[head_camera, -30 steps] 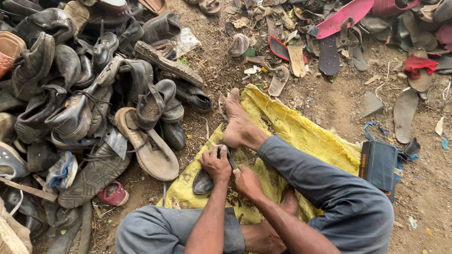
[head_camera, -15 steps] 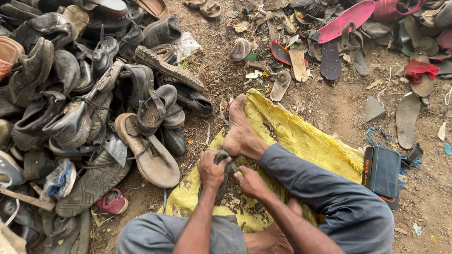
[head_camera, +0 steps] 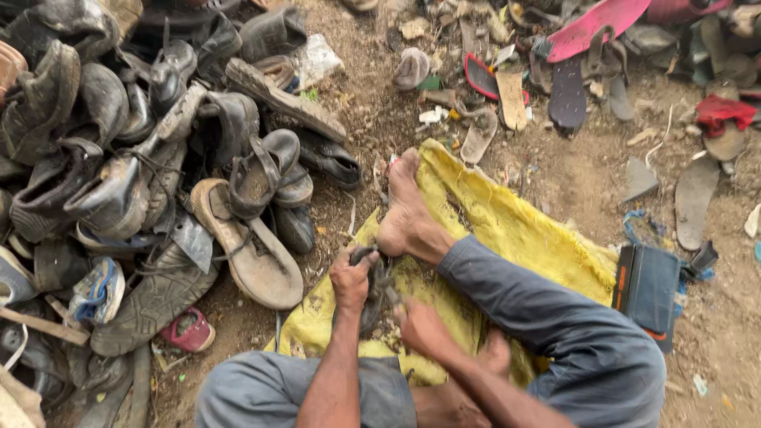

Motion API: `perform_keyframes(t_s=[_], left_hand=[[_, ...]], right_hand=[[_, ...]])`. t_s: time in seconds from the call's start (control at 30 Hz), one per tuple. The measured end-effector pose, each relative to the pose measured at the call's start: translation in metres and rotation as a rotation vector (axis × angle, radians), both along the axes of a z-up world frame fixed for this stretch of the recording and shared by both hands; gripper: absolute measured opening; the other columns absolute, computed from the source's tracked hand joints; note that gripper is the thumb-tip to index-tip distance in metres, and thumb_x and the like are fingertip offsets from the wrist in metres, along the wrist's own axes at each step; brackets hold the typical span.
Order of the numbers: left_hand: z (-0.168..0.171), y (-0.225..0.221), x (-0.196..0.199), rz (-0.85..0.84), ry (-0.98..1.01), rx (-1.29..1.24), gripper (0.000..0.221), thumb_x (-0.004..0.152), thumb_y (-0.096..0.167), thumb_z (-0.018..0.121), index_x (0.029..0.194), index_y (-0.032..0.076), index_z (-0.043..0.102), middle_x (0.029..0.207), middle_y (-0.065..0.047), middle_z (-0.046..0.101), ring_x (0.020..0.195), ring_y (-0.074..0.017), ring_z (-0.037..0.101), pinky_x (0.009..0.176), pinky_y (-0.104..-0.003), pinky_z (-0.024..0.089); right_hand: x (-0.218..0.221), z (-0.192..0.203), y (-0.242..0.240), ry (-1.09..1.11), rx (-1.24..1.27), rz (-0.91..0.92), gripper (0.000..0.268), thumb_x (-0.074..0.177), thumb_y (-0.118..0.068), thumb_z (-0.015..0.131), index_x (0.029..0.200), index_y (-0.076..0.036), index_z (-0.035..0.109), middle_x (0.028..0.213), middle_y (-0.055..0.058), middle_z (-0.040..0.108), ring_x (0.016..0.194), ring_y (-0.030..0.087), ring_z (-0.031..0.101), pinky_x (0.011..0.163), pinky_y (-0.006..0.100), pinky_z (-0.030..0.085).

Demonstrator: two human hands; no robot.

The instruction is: The person uses a small knife and a metal tool to scrape, cut, and repair the soles and uppers of various old shoes while sitting on a tarp next to a pile of footwear.

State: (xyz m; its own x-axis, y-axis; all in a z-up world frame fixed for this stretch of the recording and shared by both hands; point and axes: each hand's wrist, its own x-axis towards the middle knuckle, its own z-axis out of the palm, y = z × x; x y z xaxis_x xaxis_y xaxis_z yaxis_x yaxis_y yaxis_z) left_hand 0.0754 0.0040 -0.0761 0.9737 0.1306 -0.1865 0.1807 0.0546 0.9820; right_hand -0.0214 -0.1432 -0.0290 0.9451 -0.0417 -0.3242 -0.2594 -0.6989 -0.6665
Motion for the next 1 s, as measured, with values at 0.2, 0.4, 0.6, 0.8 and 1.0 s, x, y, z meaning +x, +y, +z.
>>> perform_keyframes(t_s=[0.2,0.4,0.6,0.8,1.0], left_hand=[[-0.006,0.005,-0.001,-0.028,-0.202,-0.165,0.023,0.085,0.017,0.084,0.098,0.004,0.071,0.082,-0.003,0.072,0.072,-0.0091,0.064,0.064,-0.025,0.055],[-0.007,0.011,0.002,0.052,-0.070,-0.437,0.022,0.085,0.013,0.080,0.103,0.005,0.071,0.090,-0.001,0.075,0.077,-0.0105,0.069,0.072,-0.025,0.058],[-0.042,0.021,0.008,0.105,-0.187,-0.468,0.034,0.096,0.022,0.087,0.109,-0.004,0.070,0.096,-0.007,0.065,0.081,-0.0134,0.054,0.072,-0.027,0.045],[0.021,0.034,-0.026,0.007,-0.254,0.786,0.046,0.090,0.041,0.078,0.107,0.000,0.067,0.114,-0.018,0.065,0.107,-0.0307,0.059,0.098,-0.044,0.047],[0.046,0.023,-0.083,-0.311,-0.274,1.140,0.063,0.073,0.034,0.084,0.121,-0.002,0.065,0.133,-0.023,0.050,0.123,-0.0392,0.046,0.097,-0.051,0.042]], right_hand=[[0.009,0.034,0.011,0.217,-0.194,0.047,0.032,0.101,-0.033,0.048,0.116,-0.006,0.054,0.095,0.029,0.070,0.095,0.052,0.066,0.084,0.062,0.047],[-0.028,0.004,0.017,0.141,-0.096,0.059,0.029,0.100,-0.030,0.049,0.115,-0.005,0.053,0.091,0.032,0.069,0.089,0.053,0.065,0.078,0.063,0.047],[-0.067,-0.033,0.016,0.265,-0.067,0.093,0.030,0.098,-0.031,0.053,0.113,-0.005,0.058,0.092,0.030,0.071,0.090,0.048,0.069,0.083,0.056,0.052],[-0.050,-0.012,0.000,0.199,-0.008,0.026,0.039,0.093,-0.042,0.062,0.112,-0.007,0.063,0.099,0.024,0.072,0.097,0.041,0.070,0.086,0.050,0.052],[-0.046,0.010,0.006,0.297,-0.064,0.038,0.035,0.097,-0.042,0.056,0.108,-0.010,0.064,0.096,0.022,0.073,0.095,0.040,0.071,0.086,0.051,0.052]])
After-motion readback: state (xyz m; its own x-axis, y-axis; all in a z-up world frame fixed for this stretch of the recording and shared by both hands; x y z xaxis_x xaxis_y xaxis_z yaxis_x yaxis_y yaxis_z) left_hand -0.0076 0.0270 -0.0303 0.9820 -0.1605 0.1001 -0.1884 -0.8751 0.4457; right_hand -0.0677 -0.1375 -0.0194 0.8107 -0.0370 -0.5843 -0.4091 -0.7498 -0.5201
